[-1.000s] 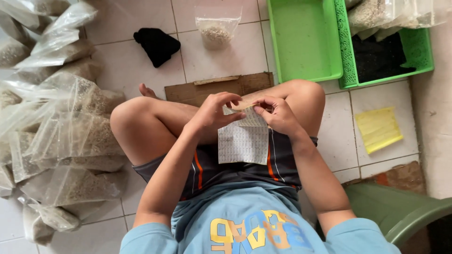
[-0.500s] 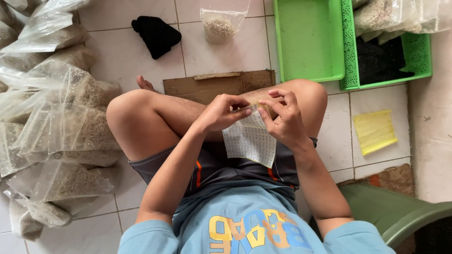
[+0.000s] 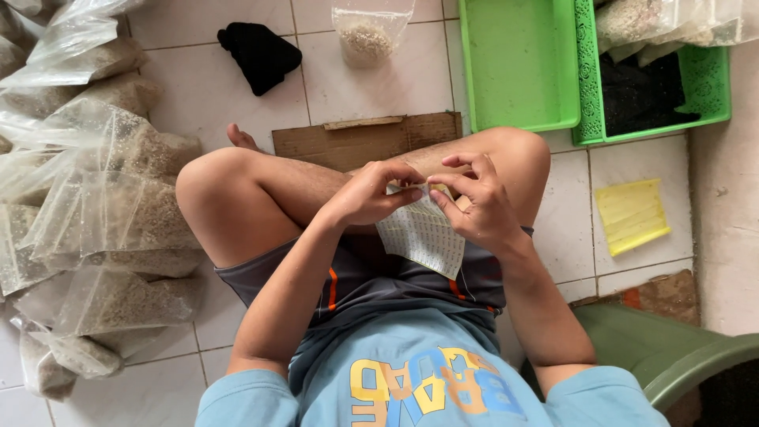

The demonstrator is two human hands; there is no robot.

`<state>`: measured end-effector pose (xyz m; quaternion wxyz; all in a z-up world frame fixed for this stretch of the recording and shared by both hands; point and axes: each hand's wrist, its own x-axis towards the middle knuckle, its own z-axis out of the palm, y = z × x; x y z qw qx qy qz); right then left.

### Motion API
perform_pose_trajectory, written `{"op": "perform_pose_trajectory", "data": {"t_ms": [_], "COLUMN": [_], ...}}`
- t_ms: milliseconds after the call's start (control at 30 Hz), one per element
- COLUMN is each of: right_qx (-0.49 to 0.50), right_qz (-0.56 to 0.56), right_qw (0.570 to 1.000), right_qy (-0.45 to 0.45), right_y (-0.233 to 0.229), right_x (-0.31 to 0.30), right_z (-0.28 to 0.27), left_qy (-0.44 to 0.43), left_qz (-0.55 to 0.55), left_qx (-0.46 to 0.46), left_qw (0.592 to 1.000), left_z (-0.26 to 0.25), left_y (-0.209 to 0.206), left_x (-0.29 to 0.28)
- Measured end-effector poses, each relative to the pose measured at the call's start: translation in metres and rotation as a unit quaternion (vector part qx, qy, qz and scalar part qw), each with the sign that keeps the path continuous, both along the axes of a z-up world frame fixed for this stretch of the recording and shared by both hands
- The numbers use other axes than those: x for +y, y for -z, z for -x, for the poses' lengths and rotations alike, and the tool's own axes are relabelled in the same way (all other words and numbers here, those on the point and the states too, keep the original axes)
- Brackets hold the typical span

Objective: The person seals small plastic bags containing grain by applying a small sticker to the opening of each bag.

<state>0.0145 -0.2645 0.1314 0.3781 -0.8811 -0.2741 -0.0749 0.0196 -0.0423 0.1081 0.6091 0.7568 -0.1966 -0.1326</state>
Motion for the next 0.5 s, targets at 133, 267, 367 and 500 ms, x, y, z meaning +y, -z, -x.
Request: {"op": "perform_pose_trajectory", "data": {"t_ms": [133, 267, 367, 500], "right_qx": [0.039, 0.076, 0.102, 0.093], "right_qz": [-0.018, -0.021, -0.023, -0.033], "right_qw": [0.999, 0.997, 0.994, 0.993], "right_qy": [-0.018, -0.026, -0.038, -0.06], "right_y": [0.001, 0.001, -0.004, 0.006], "right_x": [-0.004, -0.007, -0.007, -0.013], "right_z": [0.001, 0.001, 0.0, 0.0], "left_qy": [0.008, 0.015, 0.034, 0.053], "left_qz": [0.008, 0.018, 0.033, 0.049], "left_qx": [-0.022, -0.027, -0.04, -0.036], "left_qw": [1.0, 0.999, 0.998, 0.997], "left_z": [0.002, 0.004, 0.004, 0.006], "left_y": [0.0, 0.004, 0.002, -0.001], "left_x": [-0.002, -0.003, -0.003, -0.002]}}
